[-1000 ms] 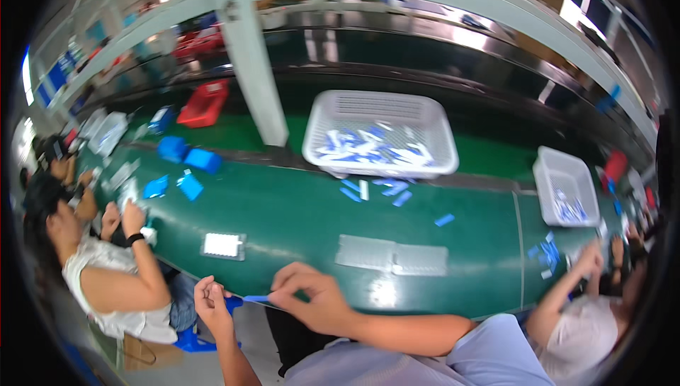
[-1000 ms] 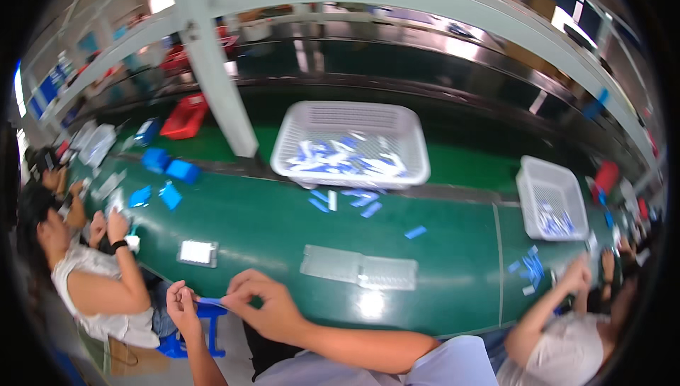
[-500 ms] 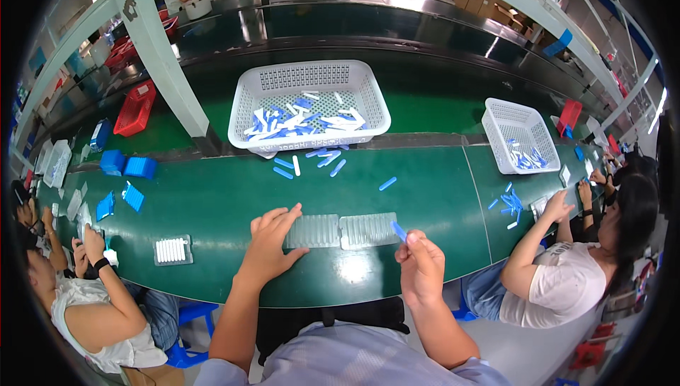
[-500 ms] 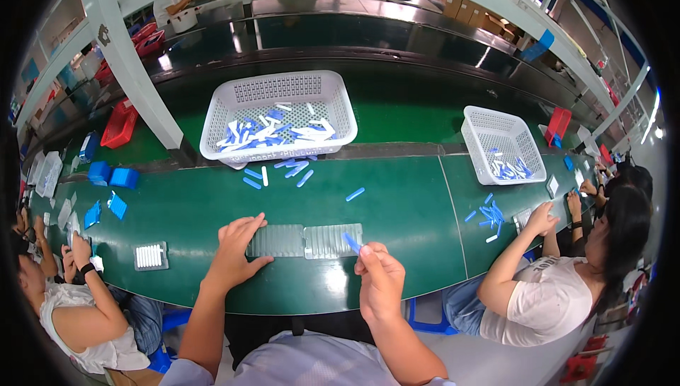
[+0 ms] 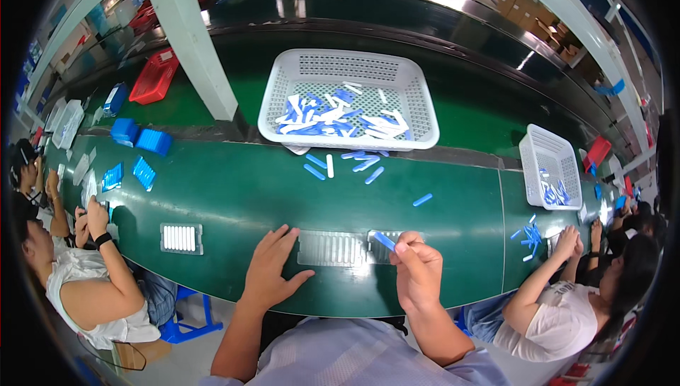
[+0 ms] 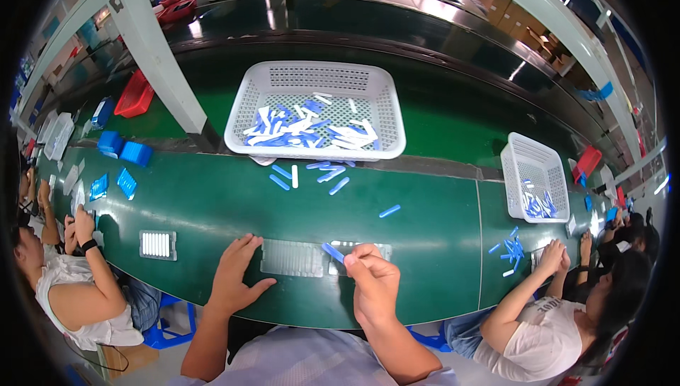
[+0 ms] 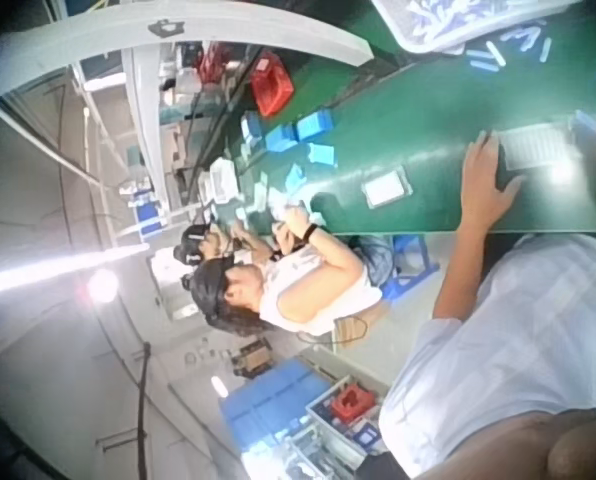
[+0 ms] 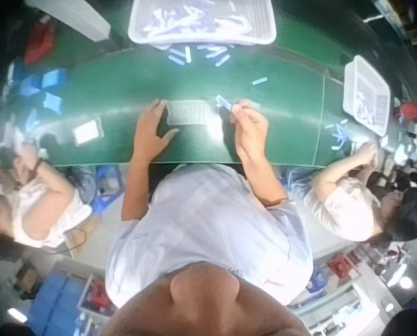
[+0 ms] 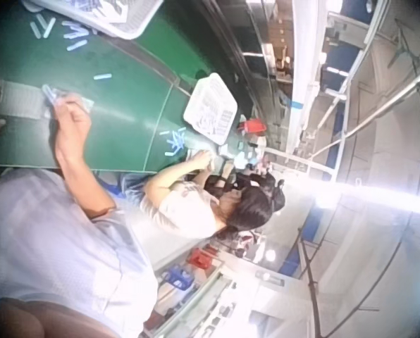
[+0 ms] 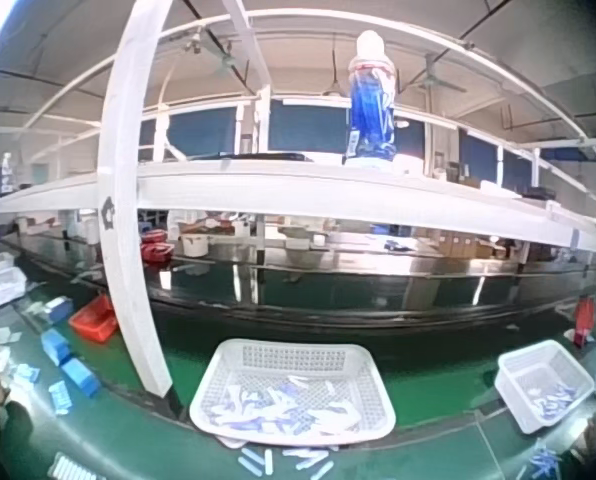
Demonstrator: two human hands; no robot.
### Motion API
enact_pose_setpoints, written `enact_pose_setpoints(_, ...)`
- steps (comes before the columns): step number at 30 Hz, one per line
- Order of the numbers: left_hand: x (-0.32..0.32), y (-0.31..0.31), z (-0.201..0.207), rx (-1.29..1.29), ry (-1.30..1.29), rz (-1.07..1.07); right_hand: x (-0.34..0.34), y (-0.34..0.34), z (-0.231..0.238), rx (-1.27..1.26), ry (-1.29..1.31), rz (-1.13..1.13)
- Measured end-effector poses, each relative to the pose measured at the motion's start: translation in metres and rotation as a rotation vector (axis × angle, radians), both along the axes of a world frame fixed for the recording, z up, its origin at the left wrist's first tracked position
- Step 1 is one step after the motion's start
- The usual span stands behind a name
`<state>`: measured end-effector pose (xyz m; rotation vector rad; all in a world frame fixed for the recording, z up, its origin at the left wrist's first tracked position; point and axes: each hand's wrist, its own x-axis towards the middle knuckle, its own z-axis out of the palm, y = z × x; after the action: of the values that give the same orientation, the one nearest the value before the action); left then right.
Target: The person loads plastic strips into slots on clear plastic trays by hand, retrieves a fallen plastic object from the floor, and arranges trays on the assembly table.
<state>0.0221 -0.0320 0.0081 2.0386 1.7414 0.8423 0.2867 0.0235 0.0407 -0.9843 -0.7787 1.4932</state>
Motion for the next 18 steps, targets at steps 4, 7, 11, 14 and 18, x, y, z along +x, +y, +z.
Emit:
enact_pose_setpoints(4,-0.002,0.008,-0.011,0.028,0.073,-0.031,-0.02,0.006,0.008,0.109,-0.006,-0.003)
enact_pose_setpoints(7,-0.006,0.006,-0.016,0.034,0.045,-0.039,-0.034,0.013,0.013,0.419,-0.352,0.025)
enact_pose_setpoints(11,-0.008,0.011,-0.012,0.013,-0.014,-0.018,-0.056,0.024,0.004,1.03,-1.09,0.126)
enact_pose_setpoints(14,-0.011,0.012,-0.01,0.008,-0.078,-0.02,-0.077,0.018,-0.02,1.129,-1.218,0.29)
enact_pose_setpoints(18,-0.013,0.009,-0.012,-0.009,-0.069,-0.021,-0.083,0.014,-0.032,1.196,-1.192,0.45)
